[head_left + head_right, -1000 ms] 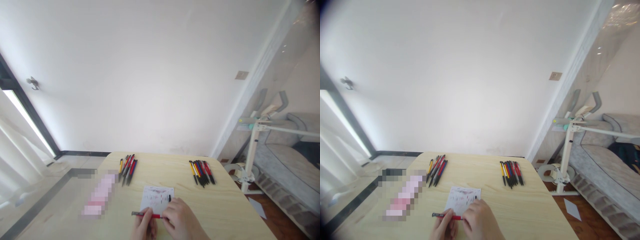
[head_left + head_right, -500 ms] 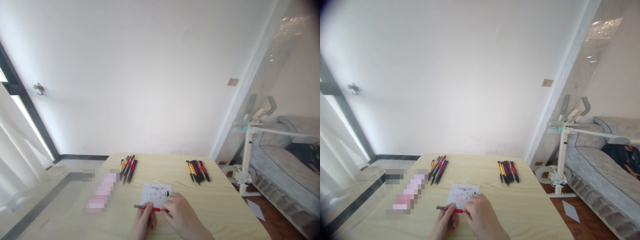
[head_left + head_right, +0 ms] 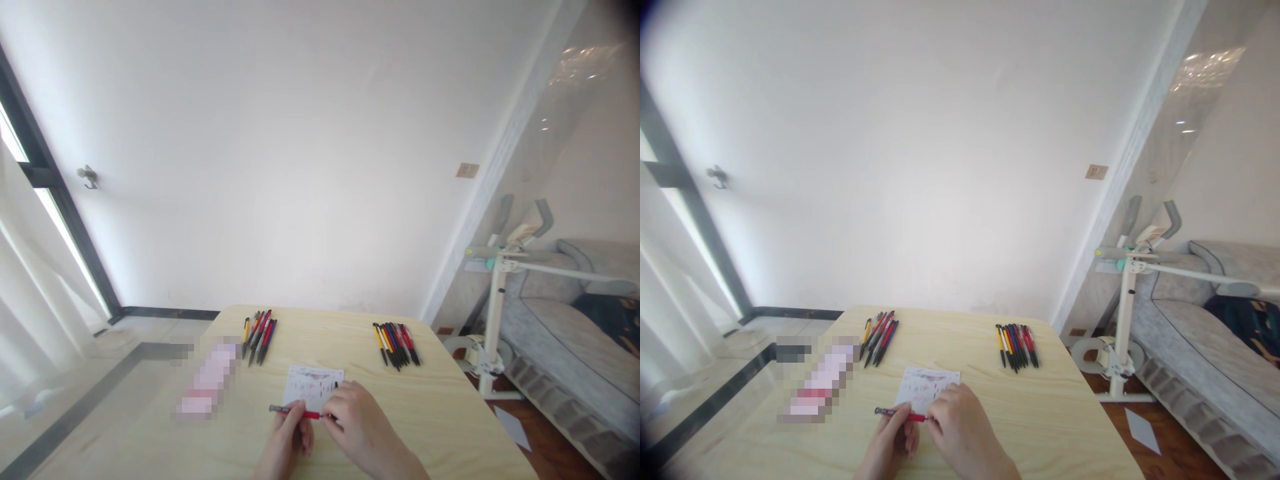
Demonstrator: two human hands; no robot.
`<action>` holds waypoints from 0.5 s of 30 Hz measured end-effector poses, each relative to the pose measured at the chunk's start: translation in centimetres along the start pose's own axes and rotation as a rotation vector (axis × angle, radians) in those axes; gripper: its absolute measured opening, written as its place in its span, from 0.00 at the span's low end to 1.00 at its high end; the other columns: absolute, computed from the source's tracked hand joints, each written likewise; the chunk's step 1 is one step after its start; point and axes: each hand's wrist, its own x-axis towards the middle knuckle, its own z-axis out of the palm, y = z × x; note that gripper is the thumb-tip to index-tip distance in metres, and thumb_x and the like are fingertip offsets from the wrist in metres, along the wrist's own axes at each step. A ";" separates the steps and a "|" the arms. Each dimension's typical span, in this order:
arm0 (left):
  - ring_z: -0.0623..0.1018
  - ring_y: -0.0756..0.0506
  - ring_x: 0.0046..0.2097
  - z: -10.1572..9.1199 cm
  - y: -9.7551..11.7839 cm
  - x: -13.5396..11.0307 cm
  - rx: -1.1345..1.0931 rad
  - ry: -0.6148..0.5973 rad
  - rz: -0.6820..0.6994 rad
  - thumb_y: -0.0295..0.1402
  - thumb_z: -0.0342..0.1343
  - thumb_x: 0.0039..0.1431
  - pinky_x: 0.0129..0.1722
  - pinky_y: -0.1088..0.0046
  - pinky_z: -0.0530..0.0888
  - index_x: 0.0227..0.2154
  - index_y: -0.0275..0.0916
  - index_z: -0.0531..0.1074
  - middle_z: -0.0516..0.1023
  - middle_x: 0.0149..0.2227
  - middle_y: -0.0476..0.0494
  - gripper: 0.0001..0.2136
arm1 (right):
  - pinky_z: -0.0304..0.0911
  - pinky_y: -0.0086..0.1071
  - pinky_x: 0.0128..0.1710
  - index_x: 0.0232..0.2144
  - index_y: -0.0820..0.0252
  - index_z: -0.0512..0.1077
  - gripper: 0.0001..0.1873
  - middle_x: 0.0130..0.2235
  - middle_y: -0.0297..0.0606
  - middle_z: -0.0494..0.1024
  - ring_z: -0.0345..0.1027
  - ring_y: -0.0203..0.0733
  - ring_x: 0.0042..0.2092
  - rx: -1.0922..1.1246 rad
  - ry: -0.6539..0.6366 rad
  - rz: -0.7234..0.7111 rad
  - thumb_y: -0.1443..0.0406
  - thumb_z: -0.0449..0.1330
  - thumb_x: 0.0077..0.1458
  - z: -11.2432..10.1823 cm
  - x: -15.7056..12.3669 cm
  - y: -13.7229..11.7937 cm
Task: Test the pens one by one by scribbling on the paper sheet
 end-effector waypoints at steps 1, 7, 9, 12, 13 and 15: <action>0.62 0.53 0.14 0.0 0.0 0.0 -0.006 0.000 -0.004 0.47 0.57 0.46 0.15 0.77 0.56 0.14 0.39 0.60 0.62 0.10 0.54 0.19 | 0.55 0.28 0.37 0.23 0.57 0.73 0.09 0.27 0.31 0.74 0.64 0.36 0.34 0.005 0.005 0.000 0.69 0.56 0.53 -0.1 0.0 0.0; 0.62 0.54 0.13 0.1 0.2 0.1 -0.018 0.019 -0.016 0.47 0.58 0.44 0.15 0.77 0.55 0.14 0.40 0.59 0.61 0.09 0.55 0.19 | 0.55 0.29 0.36 0.23 0.57 0.73 0.09 0.27 0.32 0.74 0.65 0.37 0.33 -0.003 0.006 0.006 0.68 0.57 0.53 -0.4 0.1 0.1; 0.62 0.54 0.13 0.1 0.3 0.1 -0.028 0.020 -0.018 0.47 0.58 0.45 0.15 0.78 0.55 0.14 0.39 0.59 0.61 0.09 0.56 0.19 | 0.55 0.29 0.36 0.23 0.57 0.73 0.09 0.26 0.32 0.74 0.64 0.37 0.33 -0.015 0.004 0.012 0.68 0.57 0.53 -0.5 0.1 0.1; 0.62 0.54 0.13 0.2 0.3 0.0 -0.051 0.010 -0.013 0.46 0.58 0.45 0.15 0.78 0.55 0.14 0.39 0.59 0.61 0.09 0.55 0.19 | 0.55 0.29 0.36 0.22 0.57 0.73 0.09 0.26 0.32 0.74 0.64 0.37 0.33 -0.041 0.004 0.021 0.67 0.57 0.53 -0.7 0.0 0.0; 0.62 0.54 0.13 0.2 0.3 0.0 -0.059 0.009 -0.010 0.45 0.58 0.45 0.15 0.78 0.55 0.14 0.39 0.59 0.62 0.09 0.55 0.18 | 0.55 0.30 0.35 0.22 0.57 0.73 0.09 0.26 0.32 0.74 0.64 0.37 0.33 -0.051 0.005 0.024 0.67 0.57 0.53 -0.7 0.0 -0.1; 0.62 0.54 0.13 0.2 0.3 0.0 -0.070 0.009 -0.006 0.45 0.58 0.45 0.14 0.78 0.54 0.14 0.39 0.59 0.62 0.09 0.55 0.18 | 0.54 0.30 0.35 0.22 0.57 0.73 0.09 0.26 0.32 0.74 0.64 0.37 0.33 -0.067 0.004 0.027 0.68 0.57 0.53 -0.9 -0.1 -0.1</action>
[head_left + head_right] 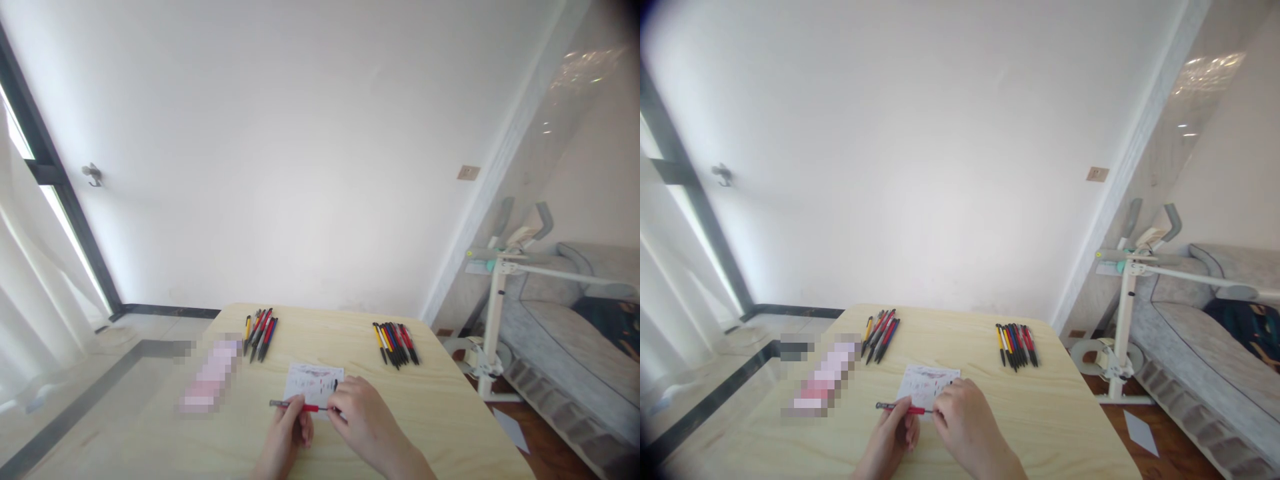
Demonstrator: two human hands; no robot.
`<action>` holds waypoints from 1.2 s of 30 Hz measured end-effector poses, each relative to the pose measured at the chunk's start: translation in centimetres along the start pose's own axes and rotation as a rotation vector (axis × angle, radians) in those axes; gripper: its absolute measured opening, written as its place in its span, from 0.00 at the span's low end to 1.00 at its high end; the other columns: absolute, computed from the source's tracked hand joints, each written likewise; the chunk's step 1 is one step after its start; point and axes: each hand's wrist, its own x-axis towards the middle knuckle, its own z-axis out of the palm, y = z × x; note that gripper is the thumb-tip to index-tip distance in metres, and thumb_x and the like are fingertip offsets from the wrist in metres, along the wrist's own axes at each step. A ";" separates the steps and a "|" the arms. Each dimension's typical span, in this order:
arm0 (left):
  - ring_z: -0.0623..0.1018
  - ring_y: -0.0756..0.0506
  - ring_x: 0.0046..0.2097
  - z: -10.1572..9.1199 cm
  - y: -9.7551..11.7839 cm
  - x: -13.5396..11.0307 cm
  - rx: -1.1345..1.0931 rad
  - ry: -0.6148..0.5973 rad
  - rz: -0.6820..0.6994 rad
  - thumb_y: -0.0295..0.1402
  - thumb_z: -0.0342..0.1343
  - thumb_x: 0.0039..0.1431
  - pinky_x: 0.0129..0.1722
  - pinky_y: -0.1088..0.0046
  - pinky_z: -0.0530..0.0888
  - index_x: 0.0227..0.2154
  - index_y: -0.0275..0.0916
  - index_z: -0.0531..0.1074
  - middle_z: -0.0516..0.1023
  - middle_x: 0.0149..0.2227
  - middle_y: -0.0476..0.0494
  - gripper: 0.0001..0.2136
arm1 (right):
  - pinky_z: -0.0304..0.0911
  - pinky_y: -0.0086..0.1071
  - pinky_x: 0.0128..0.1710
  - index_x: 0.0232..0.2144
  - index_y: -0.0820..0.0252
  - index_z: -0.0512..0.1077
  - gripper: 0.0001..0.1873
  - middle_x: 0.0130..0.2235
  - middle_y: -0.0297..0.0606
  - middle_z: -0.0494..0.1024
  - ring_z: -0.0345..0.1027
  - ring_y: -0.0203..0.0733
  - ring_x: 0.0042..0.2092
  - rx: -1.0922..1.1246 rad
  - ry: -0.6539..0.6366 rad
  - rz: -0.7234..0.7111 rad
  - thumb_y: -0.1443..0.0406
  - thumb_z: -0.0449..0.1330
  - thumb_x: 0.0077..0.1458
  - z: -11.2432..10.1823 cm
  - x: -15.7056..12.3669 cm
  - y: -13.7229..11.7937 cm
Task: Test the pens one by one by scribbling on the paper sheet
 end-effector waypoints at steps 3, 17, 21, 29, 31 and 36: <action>0.62 0.54 0.13 0.0 0.0 0.0 -0.005 -0.004 0.000 0.44 0.58 0.45 0.14 0.78 0.54 0.13 0.39 0.59 0.62 0.09 0.55 0.18 | 0.54 0.29 0.35 0.22 0.57 0.72 0.10 0.26 0.32 0.73 0.63 0.37 0.33 -0.012 -0.009 -0.007 0.69 0.57 0.53 -0.3 -0.2 0.1; 0.63 0.54 0.14 -0.3 -0.2 0.1 -0.038 -0.022 -0.010 0.43 0.57 0.48 0.15 0.78 0.53 0.15 0.39 0.61 0.63 0.10 0.55 0.17 | 0.52 0.29 0.33 0.23 0.57 0.71 0.10 0.26 0.31 0.72 0.62 0.36 0.32 -0.028 -0.007 -0.018 0.69 0.55 0.54 -0.4 -1.0 1.4; 0.63 0.53 0.14 -0.4 -0.3 0.1 -0.045 -0.015 -0.009 0.42 0.57 0.49 0.15 0.78 0.54 0.15 0.39 0.61 0.63 0.10 0.55 0.16 | 0.51 0.28 0.33 0.22 0.57 0.70 0.10 0.26 0.31 0.72 0.62 0.36 0.32 -0.017 -0.012 -0.009 0.69 0.55 0.54 -0.4 -1.2 1.6; 0.63 0.53 0.14 -0.5 -0.3 0.2 -0.010 -0.032 -0.006 0.43 0.55 0.50 0.15 0.77 0.55 0.15 0.39 0.61 0.63 0.10 0.54 0.17 | 0.51 0.28 0.35 0.22 0.57 0.71 0.10 0.27 0.31 0.73 0.62 0.36 0.33 -0.015 -0.028 0.029 0.68 0.55 0.54 -0.6 -1.4 1.8; 0.64 0.53 0.14 -0.5 -0.3 0.2 -0.006 -0.041 -0.004 0.43 0.55 0.50 0.16 0.77 0.56 0.15 0.39 0.61 0.63 0.10 0.54 0.17 | 0.51 0.28 0.35 0.23 0.57 0.71 0.09 0.27 0.31 0.73 0.63 0.36 0.33 -0.010 -0.033 0.039 0.68 0.56 0.54 -0.6 -1.5 1.8; 0.64 0.53 0.14 -0.5 -0.3 0.2 0.001 -0.026 -0.001 0.42 0.55 0.51 0.16 0.77 0.56 0.15 0.39 0.61 0.63 0.10 0.54 0.17 | 0.51 0.28 0.35 0.23 0.56 0.72 0.09 0.27 0.31 0.73 0.63 0.36 0.33 0.000 -0.039 0.054 0.68 0.56 0.53 -0.6 -1.6 1.8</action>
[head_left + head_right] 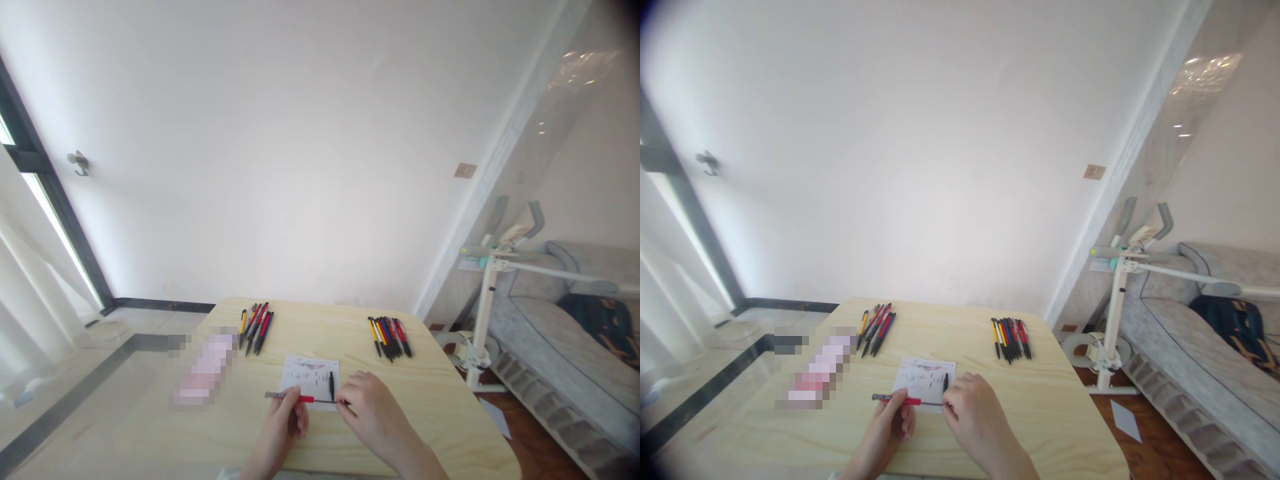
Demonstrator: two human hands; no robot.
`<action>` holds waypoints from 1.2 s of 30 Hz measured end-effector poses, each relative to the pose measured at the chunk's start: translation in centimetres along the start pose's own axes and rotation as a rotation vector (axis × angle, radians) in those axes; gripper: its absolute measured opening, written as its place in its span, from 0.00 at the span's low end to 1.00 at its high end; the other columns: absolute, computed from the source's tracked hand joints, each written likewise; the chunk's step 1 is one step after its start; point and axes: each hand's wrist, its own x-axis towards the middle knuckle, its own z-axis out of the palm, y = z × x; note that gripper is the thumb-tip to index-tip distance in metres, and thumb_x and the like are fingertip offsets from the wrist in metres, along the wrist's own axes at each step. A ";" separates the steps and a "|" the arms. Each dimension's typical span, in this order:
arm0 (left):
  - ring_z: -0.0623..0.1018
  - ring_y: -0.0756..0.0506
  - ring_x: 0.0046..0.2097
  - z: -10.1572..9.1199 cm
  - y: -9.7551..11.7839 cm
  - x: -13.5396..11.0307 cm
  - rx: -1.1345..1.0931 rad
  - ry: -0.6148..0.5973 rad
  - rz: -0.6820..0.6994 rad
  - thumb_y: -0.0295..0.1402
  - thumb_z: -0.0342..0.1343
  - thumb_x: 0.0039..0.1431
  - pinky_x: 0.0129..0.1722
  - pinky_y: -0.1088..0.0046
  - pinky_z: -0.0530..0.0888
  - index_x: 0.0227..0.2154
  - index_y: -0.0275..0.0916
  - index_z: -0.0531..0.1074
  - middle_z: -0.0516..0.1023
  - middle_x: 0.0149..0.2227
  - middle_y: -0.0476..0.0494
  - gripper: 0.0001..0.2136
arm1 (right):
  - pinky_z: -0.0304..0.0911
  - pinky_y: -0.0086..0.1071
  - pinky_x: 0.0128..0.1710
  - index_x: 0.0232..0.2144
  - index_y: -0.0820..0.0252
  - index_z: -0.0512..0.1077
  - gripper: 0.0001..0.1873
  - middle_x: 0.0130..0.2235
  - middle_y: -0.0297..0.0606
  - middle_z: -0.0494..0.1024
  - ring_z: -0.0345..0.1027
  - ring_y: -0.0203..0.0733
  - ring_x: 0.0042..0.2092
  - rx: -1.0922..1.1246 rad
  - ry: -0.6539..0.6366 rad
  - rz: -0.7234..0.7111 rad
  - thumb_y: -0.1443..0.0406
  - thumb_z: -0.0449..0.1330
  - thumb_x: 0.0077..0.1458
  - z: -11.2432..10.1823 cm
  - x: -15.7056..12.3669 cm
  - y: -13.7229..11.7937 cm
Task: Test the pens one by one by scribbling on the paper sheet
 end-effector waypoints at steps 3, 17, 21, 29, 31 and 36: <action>0.64 0.53 0.15 0.0 0.0 0.0 0.004 0.000 0.000 0.42 0.54 0.51 0.16 0.77 0.56 0.15 0.39 0.61 0.64 0.10 0.54 0.17 | 0.51 0.28 0.35 0.24 0.56 0.72 0.08 0.27 0.31 0.73 0.62 0.36 0.34 0.011 0.001 0.007 0.68 0.56 0.53 -0.1 -0.1 -0.1; 0.63 0.53 0.15 0.0 0.1 -0.1 0.027 -0.001 0.009 0.43 0.55 0.50 0.16 0.77 0.56 0.15 0.39 0.61 0.63 0.11 0.54 0.17 | 0.51 0.28 0.35 0.22 0.56 0.72 0.10 0.27 0.31 0.71 0.62 0.37 0.34 -0.017 -0.003 0.002 0.69 0.56 0.54 -0.4 -0.3 0.5; 0.63 0.53 0.15 0.0 0.1 -0.1 0.032 0.003 0.014 0.42 0.54 0.51 0.17 0.77 0.56 0.15 0.39 0.61 0.63 0.11 0.54 0.17 | 0.51 0.28 0.34 0.22 0.57 0.71 0.11 0.26 0.31 0.71 0.62 0.36 0.34 -0.034 -0.004 -0.004 0.68 0.56 0.54 -0.8 -0.4 0.7; 0.62 0.53 0.16 0.2 0.4 -0.2 0.036 -0.003 0.016 0.43 0.55 0.51 0.17 0.76 0.55 0.15 0.39 0.60 0.62 0.11 0.55 0.17 | 0.51 0.29 0.34 0.21 0.57 0.72 0.11 0.26 0.32 0.72 0.62 0.37 0.33 -0.080 -0.011 -0.010 0.67 0.56 0.54 -1.0 -0.3 0.9; 0.62 0.53 0.16 0.3 0.5 -0.2 0.040 0.000 0.007 0.44 0.54 0.51 0.17 0.76 0.55 0.15 0.39 0.60 0.62 0.11 0.55 0.18 | 0.51 0.30 0.34 0.21 0.57 0.72 0.11 0.26 0.32 0.72 0.62 0.37 0.32 -0.082 -0.011 -0.005 0.67 0.56 0.55 -1.0 -0.4 1.0; 0.61 0.54 0.15 0.5 0.6 -0.2 0.025 0.018 0.003 0.45 0.54 0.50 0.17 0.76 0.54 0.14 0.39 0.59 0.61 0.11 0.55 0.19 | 0.52 0.30 0.34 0.22 0.56 0.73 0.12 0.26 0.33 0.72 0.63 0.38 0.33 -0.063 -0.032 0.004 0.66 0.55 0.55 -1.2 -0.4 1.0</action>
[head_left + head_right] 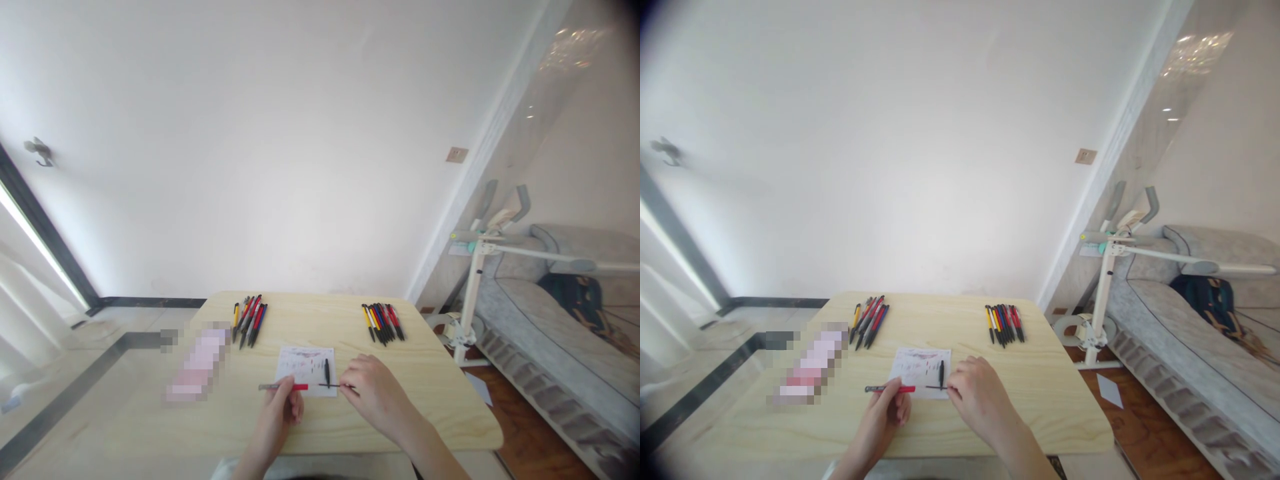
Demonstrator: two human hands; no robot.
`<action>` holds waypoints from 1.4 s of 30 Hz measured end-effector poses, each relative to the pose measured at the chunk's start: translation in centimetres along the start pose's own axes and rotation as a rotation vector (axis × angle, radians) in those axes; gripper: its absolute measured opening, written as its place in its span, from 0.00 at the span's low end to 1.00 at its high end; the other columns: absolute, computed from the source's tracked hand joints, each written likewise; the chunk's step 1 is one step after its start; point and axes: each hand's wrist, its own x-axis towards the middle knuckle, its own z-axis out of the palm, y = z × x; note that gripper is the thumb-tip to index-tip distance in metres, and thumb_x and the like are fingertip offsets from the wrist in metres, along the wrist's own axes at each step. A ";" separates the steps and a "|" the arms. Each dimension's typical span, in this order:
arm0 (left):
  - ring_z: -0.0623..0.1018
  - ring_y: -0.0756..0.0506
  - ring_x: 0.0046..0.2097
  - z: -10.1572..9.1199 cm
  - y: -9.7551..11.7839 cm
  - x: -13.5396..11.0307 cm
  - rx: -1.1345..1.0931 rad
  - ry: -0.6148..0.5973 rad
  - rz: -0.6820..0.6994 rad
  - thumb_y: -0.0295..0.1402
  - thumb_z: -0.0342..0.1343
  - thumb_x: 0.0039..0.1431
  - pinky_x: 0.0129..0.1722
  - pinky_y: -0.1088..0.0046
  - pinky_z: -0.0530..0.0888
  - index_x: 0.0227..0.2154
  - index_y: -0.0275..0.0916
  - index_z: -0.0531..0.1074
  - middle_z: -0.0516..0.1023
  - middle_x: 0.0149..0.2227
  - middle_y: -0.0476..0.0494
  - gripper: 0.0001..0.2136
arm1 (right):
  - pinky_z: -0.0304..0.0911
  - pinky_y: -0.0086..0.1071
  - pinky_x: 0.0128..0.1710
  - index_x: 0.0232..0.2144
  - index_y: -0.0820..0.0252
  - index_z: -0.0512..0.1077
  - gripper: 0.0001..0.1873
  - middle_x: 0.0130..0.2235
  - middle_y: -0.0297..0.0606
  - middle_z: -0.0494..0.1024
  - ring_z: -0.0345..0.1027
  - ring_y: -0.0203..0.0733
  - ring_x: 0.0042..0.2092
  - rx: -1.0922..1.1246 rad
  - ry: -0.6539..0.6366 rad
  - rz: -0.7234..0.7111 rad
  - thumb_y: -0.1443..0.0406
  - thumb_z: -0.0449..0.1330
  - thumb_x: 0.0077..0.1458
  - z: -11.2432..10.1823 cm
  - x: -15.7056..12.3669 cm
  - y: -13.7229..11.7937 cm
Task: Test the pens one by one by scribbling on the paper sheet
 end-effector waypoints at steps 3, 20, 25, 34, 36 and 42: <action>0.61 0.54 0.15 0.0 0.0 0.0 -0.001 0.003 0.006 0.44 0.55 0.50 0.16 0.76 0.54 0.14 0.39 0.59 0.61 0.11 0.55 0.18 | 0.52 0.30 0.34 0.23 0.56 0.73 0.11 0.26 0.33 0.73 0.63 0.38 0.33 0.007 -0.008 0.004 0.66 0.55 0.55 -0.1 0.1 0.0; 0.62 0.53 0.15 -0.3 -0.1 0.1 0.009 -0.026 -0.010 0.44 0.54 0.51 0.17 0.76 0.55 0.15 0.39 0.60 0.62 0.11 0.55 0.18 | 0.53 0.26 0.34 0.24 0.57 0.72 0.09 0.28 0.32 0.73 0.65 0.37 0.35 0.089 0.009 0.147 0.70 0.54 0.53 0.7 1.9 0.1; 0.62 0.53 0.15 -0.2 -0.1 0.1 0.022 -0.011 -0.011 0.47 0.54 0.50 0.17 0.76 0.56 0.15 0.39 0.59 0.61 0.11 0.54 0.19 | 0.54 0.26 0.35 0.25 0.58 0.71 0.09 0.29 0.33 0.73 0.65 0.37 0.35 0.136 0.020 0.174 0.72 0.53 0.52 1.9 2.6 0.0; 0.62 0.53 0.15 -0.1 0.0 0.0 0.005 -0.010 -0.008 0.47 0.55 0.48 0.17 0.76 0.56 0.14 0.39 0.60 0.62 0.11 0.54 0.19 | 0.54 0.25 0.34 0.29 0.57 0.70 0.10 0.30 0.33 0.72 0.64 0.36 0.34 0.221 0.037 0.198 0.74 0.53 0.48 3.0 3.1 0.0; 0.62 0.53 0.15 -0.1 0.0 0.0 0.016 -0.010 -0.012 0.47 0.55 0.48 0.17 0.76 0.56 0.14 0.39 0.60 0.62 0.11 0.54 0.19 | 0.54 0.25 0.34 0.29 0.58 0.70 0.10 0.30 0.33 0.72 0.64 0.36 0.34 0.218 0.034 0.206 0.74 0.53 0.47 3.1 3.2 0.0; 0.62 0.53 0.15 -0.3 -0.2 0.2 0.015 -0.010 -0.011 0.47 0.55 0.48 0.17 0.76 0.55 0.14 0.39 0.60 0.61 0.11 0.54 0.19 | 0.54 0.25 0.34 0.32 0.57 0.71 0.10 0.31 0.34 0.73 0.65 0.37 0.34 0.218 0.020 0.223 0.73 0.53 0.49 3.3 3.6 -0.3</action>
